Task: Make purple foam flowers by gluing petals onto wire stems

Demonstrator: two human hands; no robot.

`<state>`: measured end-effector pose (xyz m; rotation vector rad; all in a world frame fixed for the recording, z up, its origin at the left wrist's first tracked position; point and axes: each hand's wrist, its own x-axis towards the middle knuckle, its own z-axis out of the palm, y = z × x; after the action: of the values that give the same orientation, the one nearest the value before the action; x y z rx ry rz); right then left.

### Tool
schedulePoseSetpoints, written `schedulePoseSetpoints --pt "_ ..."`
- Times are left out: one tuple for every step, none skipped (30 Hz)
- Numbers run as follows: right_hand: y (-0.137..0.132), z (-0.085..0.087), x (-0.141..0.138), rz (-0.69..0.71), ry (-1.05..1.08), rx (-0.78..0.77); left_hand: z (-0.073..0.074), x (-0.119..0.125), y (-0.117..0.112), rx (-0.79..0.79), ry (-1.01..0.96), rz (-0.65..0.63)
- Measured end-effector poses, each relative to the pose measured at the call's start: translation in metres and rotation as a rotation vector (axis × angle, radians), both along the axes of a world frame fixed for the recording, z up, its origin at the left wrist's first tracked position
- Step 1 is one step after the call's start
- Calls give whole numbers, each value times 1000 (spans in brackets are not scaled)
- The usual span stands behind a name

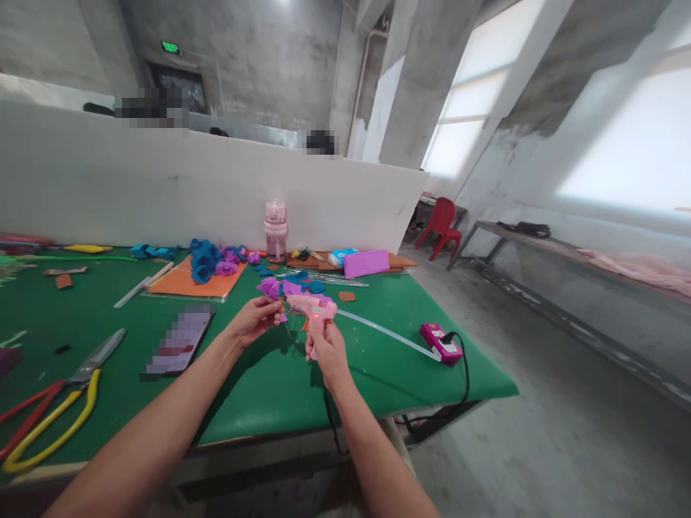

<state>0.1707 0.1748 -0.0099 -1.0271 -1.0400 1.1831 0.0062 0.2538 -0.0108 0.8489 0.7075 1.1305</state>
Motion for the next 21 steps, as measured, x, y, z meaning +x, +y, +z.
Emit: schedulePoseSetpoints --pt "1 0 3 -14 0 -8 0 -1 1 -9 -2 15" --pt "3 0 8 -29 3 -25 0 -1 2 -19 -9 35" --pt "5 -1 13 -46 9 -50 0 -2 2 -28 -18 57" --pt "9 -2 20 -57 15 -85 -1 -3 3 -36 -29 78" --pt "13 -4 27 -56 23 -122 -1 -3 4 -40 -38 94" --pt "17 -7 34 -46 21 -158 -1 -4 4 -43 -44 103" --pt "22 -10 41 -13 -2 -196 -2 -4 5 -43 -46 103" --pt "27 -13 48 22 -37 -221 -2 -5 5 -43 -46 97" --pt "30 -17 54 60 -88 -244 -3 -5 6 -43 -45 88" --pt "34 -20 60 88 -160 -253 -3 -5 6 -43 -45 81" --pt "36 -24 64 98 -255 -253 -3 -5 6 -44 -45 76" --pt "38 -27 68 92 -358 -250 -3 -5 5 -44 -45 76" --pt "39 -29 70 72 -460 -241 -3 -5 5 -45 -45 78" --pt "40 -31 73 42 -556 -230 -3 -5 5 -47 -45 84" --pt "40 -32 75 10 -640 -220 -2 -5 5 -48 -45 89" --pt "40 -33 77 -18 -712 -211 -2 -5 4 -50 -43 91" --pt "40 -33 78 -41 -778 -200 -2 -5 4 -50 -39 92" --pt "40 -33 79 -59 -851 -185 -2 -5 4 -51 -34 93" --pt "40 -32 80 -81 -936 -168 -2 -4 5 -51 -29 93" --pt "40 -32 80 -105 -1033 -150 -2 -5 5 -49 -24 94" --pt "40 -31 80 -131 -1137 -129 -2 -5 5 -46 -20 97"
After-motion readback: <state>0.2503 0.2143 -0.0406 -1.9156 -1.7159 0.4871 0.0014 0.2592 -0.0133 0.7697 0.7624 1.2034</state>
